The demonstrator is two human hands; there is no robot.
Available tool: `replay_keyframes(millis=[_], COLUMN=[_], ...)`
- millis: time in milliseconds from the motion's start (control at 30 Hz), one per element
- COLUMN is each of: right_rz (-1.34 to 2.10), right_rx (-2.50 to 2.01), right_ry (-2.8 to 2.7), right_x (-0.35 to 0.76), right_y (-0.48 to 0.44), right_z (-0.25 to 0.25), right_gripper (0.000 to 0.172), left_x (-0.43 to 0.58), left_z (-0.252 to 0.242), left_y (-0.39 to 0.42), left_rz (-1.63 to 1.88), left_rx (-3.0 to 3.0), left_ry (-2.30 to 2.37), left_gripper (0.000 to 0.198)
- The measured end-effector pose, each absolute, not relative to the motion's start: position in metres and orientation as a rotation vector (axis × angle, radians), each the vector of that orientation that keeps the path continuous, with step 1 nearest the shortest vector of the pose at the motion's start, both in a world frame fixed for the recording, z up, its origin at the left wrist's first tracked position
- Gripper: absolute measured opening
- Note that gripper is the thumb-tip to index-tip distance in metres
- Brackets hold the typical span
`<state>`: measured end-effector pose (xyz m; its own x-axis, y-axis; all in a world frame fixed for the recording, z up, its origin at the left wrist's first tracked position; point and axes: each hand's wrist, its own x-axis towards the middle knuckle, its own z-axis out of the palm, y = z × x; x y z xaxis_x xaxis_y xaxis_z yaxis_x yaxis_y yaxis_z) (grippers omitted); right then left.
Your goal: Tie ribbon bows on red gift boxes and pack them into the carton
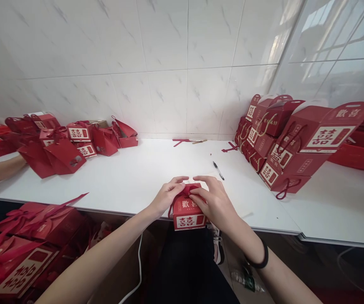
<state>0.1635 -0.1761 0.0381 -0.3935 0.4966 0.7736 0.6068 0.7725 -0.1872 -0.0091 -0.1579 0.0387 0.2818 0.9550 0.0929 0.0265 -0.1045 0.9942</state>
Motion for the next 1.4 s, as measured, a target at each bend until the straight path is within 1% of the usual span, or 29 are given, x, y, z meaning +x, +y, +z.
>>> replay_keyframes(millis=[133, 333, 533, 600, 667, 733, 800, 867, 933, 1100, 1233, 1400], right_rz=[-0.273, -0.431, -0.648, -0.672, -0.569, -0.321, 0.001, 0.294, 0.482, 0.625, 0.726, 0.856], right_rx=[-0.799, -0.834, -0.814, -0.804, -0.849, -0.984, -1.175, -1.326, -1.384, -1.41, -1.424, -1.261], right_ry=[-2.096, -2.15, -2.174, -2.185, -2.181, -2.136, -2.081, -2.048, -2.025, -1.93, -1.884, -1.837], right_x=[0.163, 0.172, 0.184, 0.186, 0.186, 0.185, 0.183, 0.18, 0.176, 0.167, 0.164, 0.164], right_y=[-0.176, -0.174, -0.175, -0.176, -0.178, -0.181, -0.184, -0.186, -0.187, -0.183, -0.175, -0.171], right_z=[0.043, 0.048, 0.053, 0.051, 0.049, 0.048, 0.048, 0.05, 0.052, 0.052, 0.051, 0.047], right_gripper=[0.016, 0.02, 0.029, 0.029, 0.024, 0.02, 0.031, 0.042, 0.047, 0.041, 0.045, 0.035], left_x=[-0.013, -0.022, -0.031, -0.03, -0.027, -0.024, -0.02, -0.017, -0.015, -0.012, -0.014, -0.016], left_z=[0.039, 0.051, 0.057, 0.056, 0.057, 0.058, 0.061, 0.062, 0.06, 0.048, 0.041, 0.038], left_y=[-0.158, -0.164, -0.17, -0.176, -0.182, -0.19, -0.196, -0.2, -0.203, -0.205, -0.206, -0.208], left_rz=[1.042, 0.995, 0.925, 0.927, 0.97, 1.007, 0.994, 0.955, 0.942, 1.046, 1.112, 1.18], left_rx=[1.522, 1.893, 2.188, 2.275, 2.345, 2.391, 2.396, 2.358, 2.305, 2.247, 2.223, 2.161], left_ry=[1.042, 1.25, 1.536, 1.604, 1.657, 1.674, 1.654, 1.648, 1.657, 1.598, 1.546, 1.523], left_gripper=[0.03, 0.036, 0.033, 0.031, 0.026, 0.018, 0.014, 0.013, 0.014, 0.011, 0.01, 0.01])
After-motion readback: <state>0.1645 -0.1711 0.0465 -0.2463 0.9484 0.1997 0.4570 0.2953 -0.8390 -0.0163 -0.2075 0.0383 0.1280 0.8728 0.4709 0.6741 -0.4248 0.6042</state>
